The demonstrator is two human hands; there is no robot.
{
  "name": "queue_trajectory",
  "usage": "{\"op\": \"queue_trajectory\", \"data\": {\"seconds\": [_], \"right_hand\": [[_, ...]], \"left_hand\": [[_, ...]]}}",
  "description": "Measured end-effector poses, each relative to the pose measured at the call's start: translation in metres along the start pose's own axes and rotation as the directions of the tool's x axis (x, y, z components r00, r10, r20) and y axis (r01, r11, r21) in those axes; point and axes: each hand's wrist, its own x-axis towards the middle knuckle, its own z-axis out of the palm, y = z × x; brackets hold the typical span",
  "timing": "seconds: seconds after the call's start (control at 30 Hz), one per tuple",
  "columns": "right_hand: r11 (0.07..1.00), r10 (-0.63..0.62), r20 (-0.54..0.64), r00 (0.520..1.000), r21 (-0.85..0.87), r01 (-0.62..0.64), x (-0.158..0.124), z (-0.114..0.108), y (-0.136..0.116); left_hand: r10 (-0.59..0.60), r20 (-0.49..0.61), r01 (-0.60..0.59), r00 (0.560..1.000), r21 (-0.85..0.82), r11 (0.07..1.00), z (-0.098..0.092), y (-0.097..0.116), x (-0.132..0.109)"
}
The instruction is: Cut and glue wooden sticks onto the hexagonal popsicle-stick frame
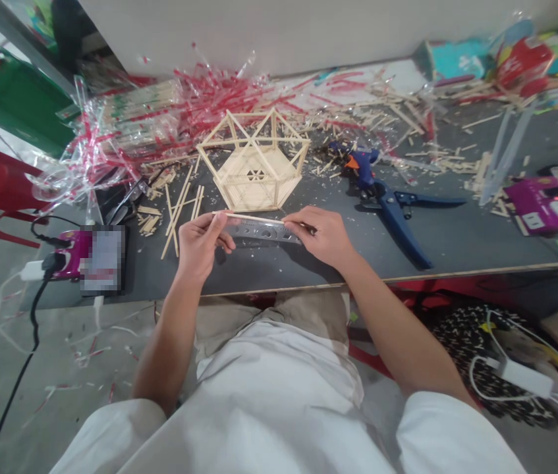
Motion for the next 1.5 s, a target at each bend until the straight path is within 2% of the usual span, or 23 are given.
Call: {"op": "queue_trajectory", "data": {"seconds": [0.27,0.5,0.7,0.87,1.07,1.5], "right_hand": [[1.0,-0.013,-0.013,1.0,-0.01,0.013,0.001,0.001,-0.003],[0.999,0.026,-0.032,0.999,-0.019,-0.027,0.003,0.004,-0.013],[0.989,0.144,-0.084,0.986,-0.027,-0.146,0.01,0.023,-0.041],[0.982,0.188,-0.113,0.976,0.012,-0.187,0.015,0.042,-0.054],[0.973,0.213,-0.194,0.958,-0.048,-0.226,0.012,0.054,-0.057],[0.961,0.241,-0.182,0.953,-0.089,-0.26,0.013,0.059,-0.059]], "left_hand": [[-0.025,-0.014,0.025,1.0,0.023,0.999,-0.001,0.002,0.001],[0.026,-0.037,-0.025,0.999,0.032,0.999,-0.001,-0.001,0.002],[0.042,-0.055,-0.04,0.998,0.048,0.998,-0.001,-0.003,0.005],[0.053,-0.068,-0.048,0.996,0.065,0.997,-0.001,-0.004,0.006],[0.059,-0.065,-0.054,0.996,0.077,0.996,0.001,-0.003,0.006],[0.063,-0.052,-0.06,0.997,0.055,0.997,-0.002,-0.006,0.007]]}}
